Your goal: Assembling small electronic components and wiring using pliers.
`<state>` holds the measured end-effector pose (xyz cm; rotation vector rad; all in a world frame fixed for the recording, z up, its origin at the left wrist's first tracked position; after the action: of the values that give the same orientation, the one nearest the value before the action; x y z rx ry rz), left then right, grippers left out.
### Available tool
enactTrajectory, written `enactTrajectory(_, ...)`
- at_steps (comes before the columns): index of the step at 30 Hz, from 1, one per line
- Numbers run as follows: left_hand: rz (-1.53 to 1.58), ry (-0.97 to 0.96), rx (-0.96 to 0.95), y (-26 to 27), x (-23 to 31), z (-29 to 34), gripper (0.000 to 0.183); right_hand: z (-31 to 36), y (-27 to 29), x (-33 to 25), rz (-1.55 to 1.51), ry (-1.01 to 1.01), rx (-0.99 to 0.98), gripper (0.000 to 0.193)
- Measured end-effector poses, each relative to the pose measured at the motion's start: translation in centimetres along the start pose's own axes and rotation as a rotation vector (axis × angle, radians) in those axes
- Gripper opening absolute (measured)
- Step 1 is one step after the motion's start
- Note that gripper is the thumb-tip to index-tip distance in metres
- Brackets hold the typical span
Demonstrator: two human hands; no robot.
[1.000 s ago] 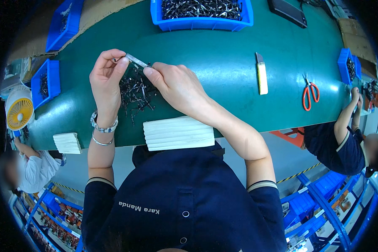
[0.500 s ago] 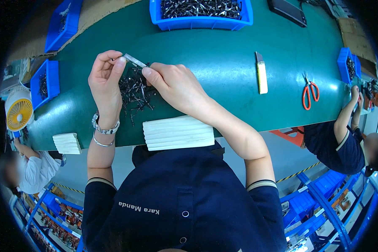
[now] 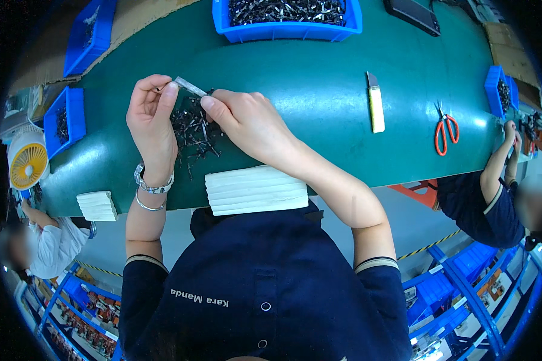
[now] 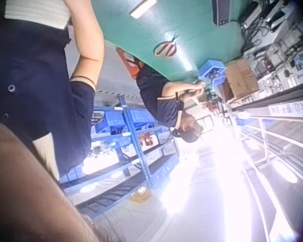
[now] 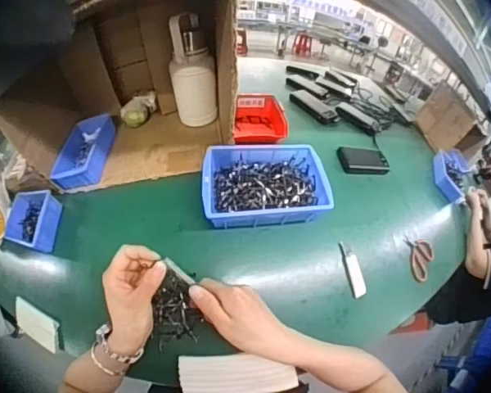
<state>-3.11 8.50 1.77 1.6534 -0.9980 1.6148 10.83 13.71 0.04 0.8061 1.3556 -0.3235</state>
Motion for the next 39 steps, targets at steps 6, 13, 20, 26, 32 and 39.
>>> enactTrajectory(6,0.012,0.01,-0.01,-0.1,-0.3,0.1,0.014,0.2,-0.4,0.7,-0.017,-0.092,-0.084,0.048)
enactTrajectory(13,0.06,-0.03,-0.015,0.0,-0.1,0.4,0.015,0.4,0.4,-0.5,0.13,-0.037,0.025,0.045)
enactTrajectory(20,0.026,-0.022,0.012,0.3,-0.2,0.1,0.014,0.1,0.6,0.0,0.025,0.018,0.056,0.04)
enactTrajectory(26,0.167,0.098,-0.065,-0.8,-1.5,0.2,0.015,0.1,0.5,0.5,-0.36,-0.058,0.058,0.027)
enactTrajectory(32,0.305,0.203,-0.216,-2.6,-2.7,0.7,0.017,0.4,0.0,0.7,-0.499,-0.131,0.015,0.016)
enactTrajectory(39,0.423,0.3,-0.295,-3.6,-3.7,1.1,0.02,0.4,0.8,-0.4,-0.213,-0.059,0.048,0.014)
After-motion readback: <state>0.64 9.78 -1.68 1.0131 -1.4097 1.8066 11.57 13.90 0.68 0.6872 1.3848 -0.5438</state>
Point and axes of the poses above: each hand's wrist, its own z-axis away from the middle knuckle, its own y-axis out of the back of the hand, x = y × z, the point moved 10 cm from there along -z, towards the middle knuckle, and after that the axes turned 5 degrees about y, right-handed, at the moved point
